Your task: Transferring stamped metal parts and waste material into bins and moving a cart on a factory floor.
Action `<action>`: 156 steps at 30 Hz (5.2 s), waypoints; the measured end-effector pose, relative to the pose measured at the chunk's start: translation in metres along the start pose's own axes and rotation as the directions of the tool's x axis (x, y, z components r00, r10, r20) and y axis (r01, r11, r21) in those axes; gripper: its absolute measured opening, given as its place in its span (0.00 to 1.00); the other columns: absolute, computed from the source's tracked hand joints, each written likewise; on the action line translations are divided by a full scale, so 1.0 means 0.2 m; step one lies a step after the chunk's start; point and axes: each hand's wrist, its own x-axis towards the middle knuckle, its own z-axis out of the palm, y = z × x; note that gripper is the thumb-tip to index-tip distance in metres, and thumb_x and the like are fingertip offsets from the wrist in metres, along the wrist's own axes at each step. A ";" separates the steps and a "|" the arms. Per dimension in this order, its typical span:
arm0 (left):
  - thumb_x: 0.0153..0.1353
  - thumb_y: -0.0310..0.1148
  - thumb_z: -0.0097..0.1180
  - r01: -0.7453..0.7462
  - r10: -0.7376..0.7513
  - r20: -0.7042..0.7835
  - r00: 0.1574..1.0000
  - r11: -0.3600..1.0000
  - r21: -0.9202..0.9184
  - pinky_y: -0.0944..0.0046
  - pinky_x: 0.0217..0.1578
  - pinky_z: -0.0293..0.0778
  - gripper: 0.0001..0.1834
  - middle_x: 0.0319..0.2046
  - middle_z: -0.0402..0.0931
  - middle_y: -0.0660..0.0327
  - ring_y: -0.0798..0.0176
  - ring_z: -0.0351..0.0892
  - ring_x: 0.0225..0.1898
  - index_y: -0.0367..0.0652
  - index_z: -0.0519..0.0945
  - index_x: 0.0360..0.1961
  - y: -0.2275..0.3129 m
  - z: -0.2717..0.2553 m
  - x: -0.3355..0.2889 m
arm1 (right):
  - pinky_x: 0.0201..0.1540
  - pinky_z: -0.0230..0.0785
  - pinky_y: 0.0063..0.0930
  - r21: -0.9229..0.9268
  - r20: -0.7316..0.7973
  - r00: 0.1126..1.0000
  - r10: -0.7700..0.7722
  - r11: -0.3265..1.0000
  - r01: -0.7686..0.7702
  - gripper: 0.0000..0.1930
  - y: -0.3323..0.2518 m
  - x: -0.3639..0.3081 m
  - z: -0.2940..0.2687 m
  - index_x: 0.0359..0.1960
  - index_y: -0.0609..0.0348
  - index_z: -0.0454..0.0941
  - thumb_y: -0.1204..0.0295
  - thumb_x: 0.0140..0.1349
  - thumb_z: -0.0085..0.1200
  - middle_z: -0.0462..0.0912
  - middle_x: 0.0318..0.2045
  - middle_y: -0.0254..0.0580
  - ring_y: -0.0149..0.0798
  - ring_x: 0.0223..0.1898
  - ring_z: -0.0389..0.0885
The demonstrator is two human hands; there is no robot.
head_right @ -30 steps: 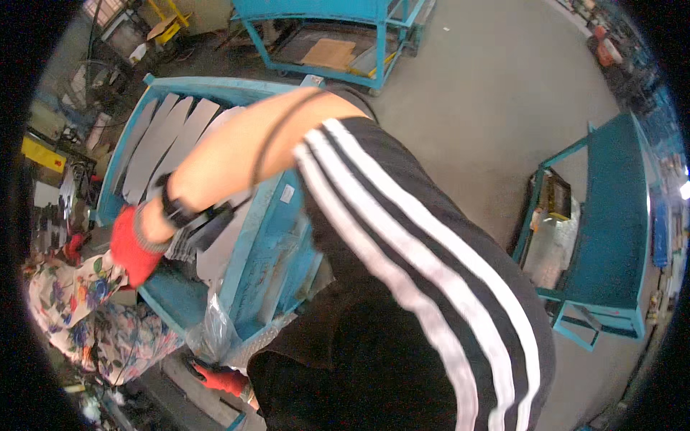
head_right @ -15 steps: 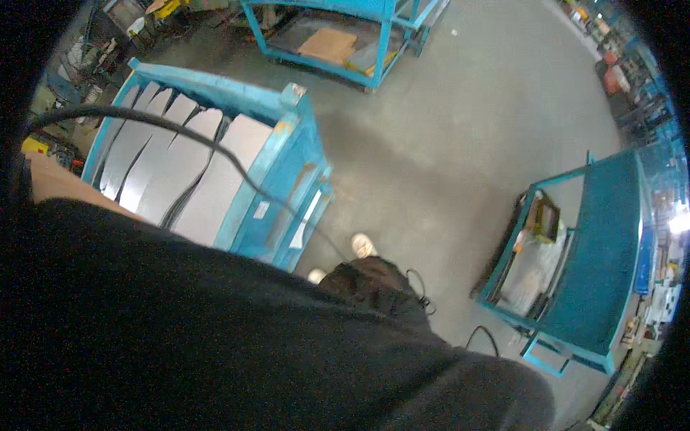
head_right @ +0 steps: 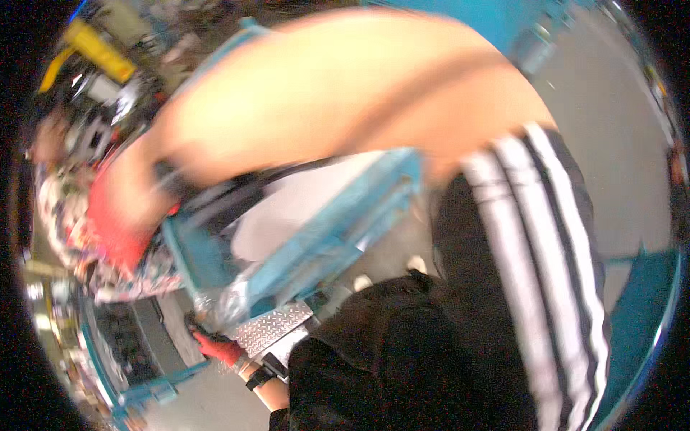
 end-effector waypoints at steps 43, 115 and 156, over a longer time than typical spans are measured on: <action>0.62 0.51 0.49 0.075 -0.140 -0.296 0.945 0.972 -0.222 0.55 0.59 0.61 0.34 0.51 0.74 0.48 0.55 0.71 0.54 0.36 0.66 0.61 -0.03 -0.39 -0.14 | 0.63 0.56 0.38 0.302 -0.156 -0.035 0.987 0.014 -0.953 0.24 -0.40 -1.89 0.55 0.63 0.62 0.64 0.71 0.64 0.46 0.70 0.58 0.55 0.51 0.60 0.67; 0.64 0.39 0.46 -0.004 -0.034 -0.257 0.966 0.989 -0.146 0.56 0.57 0.62 0.26 0.50 0.72 0.51 0.57 0.70 0.54 0.34 0.67 0.59 -0.07 -0.30 -0.11 | 0.58 0.63 0.36 0.272 -0.217 0.064 0.974 0.124 -0.954 0.19 -0.24 -1.94 0.58 0.56 0.65 0.71 0.71 0.65 0.48 0.77 0.51 0.53 0.47 0.54 0.74; 0.69 0.50 0.35 0.001 0.017 -0.198 0.980 0.996 0.091 0.54 0.60 0.60 0.31 0.49 0.74 0.51 0.55 0.70 0.53 0.30 0.68 0.57 -0.02 -0.28 -0.10 | 0.59 0.62 0.32 0.570 -0.142 -0.053 0.989 0.038 -0.821 0.21 -0.25 -1.85 0.48 0.59 0.67 0.67 0.75 0.64 0.45 0.75 0.55 0.51 0.42 0.56 0.73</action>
